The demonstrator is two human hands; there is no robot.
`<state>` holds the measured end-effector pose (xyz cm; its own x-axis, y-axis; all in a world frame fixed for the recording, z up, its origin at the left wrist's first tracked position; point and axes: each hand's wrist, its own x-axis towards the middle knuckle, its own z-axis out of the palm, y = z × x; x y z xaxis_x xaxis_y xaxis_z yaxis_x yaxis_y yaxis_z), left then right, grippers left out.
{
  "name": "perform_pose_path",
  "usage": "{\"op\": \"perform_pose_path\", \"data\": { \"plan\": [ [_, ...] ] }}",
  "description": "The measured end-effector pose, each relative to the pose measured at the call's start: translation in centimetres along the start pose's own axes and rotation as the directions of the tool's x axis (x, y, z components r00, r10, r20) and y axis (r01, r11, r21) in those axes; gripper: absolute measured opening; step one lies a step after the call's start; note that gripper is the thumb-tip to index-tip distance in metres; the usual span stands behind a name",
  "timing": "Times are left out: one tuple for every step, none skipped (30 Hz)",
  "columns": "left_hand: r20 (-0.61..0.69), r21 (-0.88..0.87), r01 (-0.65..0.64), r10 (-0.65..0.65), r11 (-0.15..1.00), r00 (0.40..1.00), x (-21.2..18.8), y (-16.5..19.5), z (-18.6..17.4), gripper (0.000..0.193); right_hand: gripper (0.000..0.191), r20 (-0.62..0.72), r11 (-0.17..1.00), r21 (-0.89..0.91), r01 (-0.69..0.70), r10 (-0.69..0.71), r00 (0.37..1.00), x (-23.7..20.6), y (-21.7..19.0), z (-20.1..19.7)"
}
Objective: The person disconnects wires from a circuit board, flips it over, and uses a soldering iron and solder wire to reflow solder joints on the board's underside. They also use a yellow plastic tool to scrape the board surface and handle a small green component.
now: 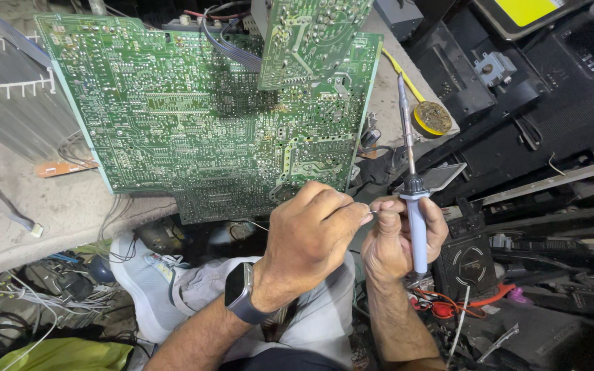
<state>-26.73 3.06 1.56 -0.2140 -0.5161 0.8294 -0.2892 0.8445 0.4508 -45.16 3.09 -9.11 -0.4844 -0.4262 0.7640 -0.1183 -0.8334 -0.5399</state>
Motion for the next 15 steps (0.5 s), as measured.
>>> {"op": "perform_pose_path", "data": {
  "plan": [
    [0.002,-0.008,0.004,-0.004,1.000,1.000,0.0,0.0,0.0,0.014,0.048,0.002,0.999,-0.029,0.022,-0.022,1.000,-0.1,0.2,-0.2],
    [0.003,-0.014,0.007,-0.007,1.000,1.000,0.0,0.0,0.0,0.014,0.048,0.005,0.997,-0.058,0.044,-0.044,0.999,-0.1,0.3,-0.5],
    [0.003,-0.019,0.010,-0.010,1.000,1.000,0.1,0.0,-0.1,0.014,0.048,0.009,0.994,-0.084,0.066,-0.066,0.998,0.0,0.5,-0.7],
    [0.003,-0.021,0.009,-0.009,1.000,1.000,0.1,-0.1,-0.2,0.013,0.046,0.005,0.990,-0.115,0.079,-0.079,0.997,0.0,0.7,-0.8],
    [0.002,-0.024,0.009,-0.009,1.000,1.000,0.1,-0.1,-0.4,0.013,0.044,0.003,0.985,-0.146,0.091,-0.091,0.996,0.2,0.8,-1.0],
    [0.000,-0.026,0.007,-0.007,1.000,1.000,0.2,-0.1,-0.5,0.012,0.042,0.001,0.979,-0.176,0.103,-0.105,0.994,0.3,0.8,-1.0],
    [0.004,-0.039,0.015,-0.015,0.999,1.000,0.2,-0.1,-0.7,0.012,0.043,-0.002,0.981,-0.167,0.100,-0.102,0.995,0.5,0.8,-1.0],
    [0.007,-0.051,0.024,-0.023,0.998,1.000,0.3,-0.2,-1.0,0.012,0.043,-0.005,0.983,-0.157,0.096,-0.098,0.995,0.8,0.8,-0.8],
    [0.011,-0.062,0.034,-0.033,0.997,0.999,0.4,-0.2,-1.3,0.011,0.044,-0.008,0.985,-0.148,0.090,-0.092,0.996,1.0,0.7,-0.6],
    [0.008,-0.073,0.034,-0.033,0.997,0.999,0.5,-0.3,-1.6,0.011,0.045,0.011,0.991,-0.121,0.065,-0.064,0.998,1.4,0.5,-0.4],
    [0.005,-0.084,0.031,-0.031,0.996,1.000,0.8,-0.5,-2.0,0.011,0.046,0.030,0.995,-0.094,0.042,-0.039,0.999,1.8,0.2,-0.2],
    [0.001,-0.096,0.028,-0.028,0.995,1.000,1.0,-0.8,-2.4,0.010,0.047,0.050,0.998,-0.068,0.020,-0.016,0.999,2.4,-0.1,0.0],
    [-0.038,-0.080,0.017,-0.020,0.997,0.999,1.4,-1.2,-2.9,0.010,0.047,0.051,1.000,-0.002,0.009,-0.009,0.999,3.2,-0.4,0.1],
    [-0.078,-0.065,0.006,-0.011,0.998,0.997,1.8,-1.8,-3.5,0.009,0.048,0.052,0.998,0.063,-0.002,-0.002,0.999,4.2,-0.6,0.1],
    [-0.118,-0.050,-0.003,-0.003,0.999,0.993,2.2,-2.5,-4.2,0.010,0.051,0.056,0.992,0.126,-0.013,0.006,0.998,5.3,-0.7,0.2]
  ]
}}
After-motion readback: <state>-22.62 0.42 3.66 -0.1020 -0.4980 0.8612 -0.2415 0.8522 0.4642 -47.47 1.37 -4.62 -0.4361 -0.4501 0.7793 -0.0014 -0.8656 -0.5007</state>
